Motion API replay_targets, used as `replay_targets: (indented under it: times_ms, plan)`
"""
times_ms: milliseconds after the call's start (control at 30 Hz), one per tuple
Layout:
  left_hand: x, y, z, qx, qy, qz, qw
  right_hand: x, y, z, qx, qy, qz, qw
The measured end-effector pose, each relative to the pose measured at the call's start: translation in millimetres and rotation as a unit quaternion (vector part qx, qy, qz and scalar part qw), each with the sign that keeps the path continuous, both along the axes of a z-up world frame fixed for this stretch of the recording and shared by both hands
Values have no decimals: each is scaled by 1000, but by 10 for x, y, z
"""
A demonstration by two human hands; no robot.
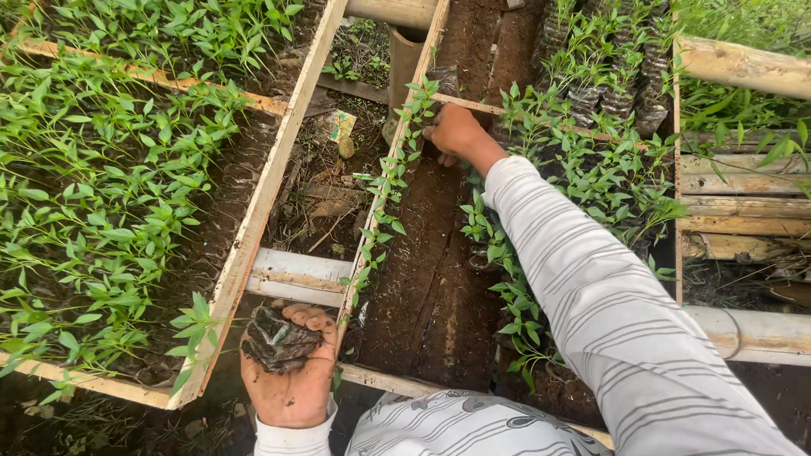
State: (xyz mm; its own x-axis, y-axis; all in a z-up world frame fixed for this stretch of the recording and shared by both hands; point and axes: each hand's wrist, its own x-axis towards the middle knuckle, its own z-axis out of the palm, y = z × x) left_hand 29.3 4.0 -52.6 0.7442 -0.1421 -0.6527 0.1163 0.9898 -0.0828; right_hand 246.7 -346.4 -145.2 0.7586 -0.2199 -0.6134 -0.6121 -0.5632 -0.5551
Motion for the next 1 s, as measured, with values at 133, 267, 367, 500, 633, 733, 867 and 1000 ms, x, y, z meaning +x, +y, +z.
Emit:
replay_targets:
  times_ms: [133, 267, 367, 500, 633, 733, 867, 1000]
  plan:
    - [-115, 83, -54, -10, 3, 13, 1000, 158, 17, -206, -1, 21, -56, 998]
    - [-143, 71, -115, -22, -7, -1, 1000, 63, 93, -102, -6, 2, -107, 994]
    - [-81, -18, -54, 35, 63, -26, 997, 20, -53, -301, -23, -24, -130, 991]
    - [-22, -111, -28, 36, 77, -72, 994, -52, -172, 137, -113, -80, -30, 990]
    - [119, -331, 89, -86, -42, -66, 993, -218, -150, 981, 39, -72, -55, 995]
    - [253, -542, 301, -75, -37, -102, 991, -464, 58, 1559, 106, -35, 129, 985]
    - [275, -792, 247, -83, -33, -127, 988, -734, 490, 2056, 99, 31, 450, 887]
    - [229, -850, 414, -60, -18, -188, 980, -809, 721, 1935, 147, 51, 516, 842]
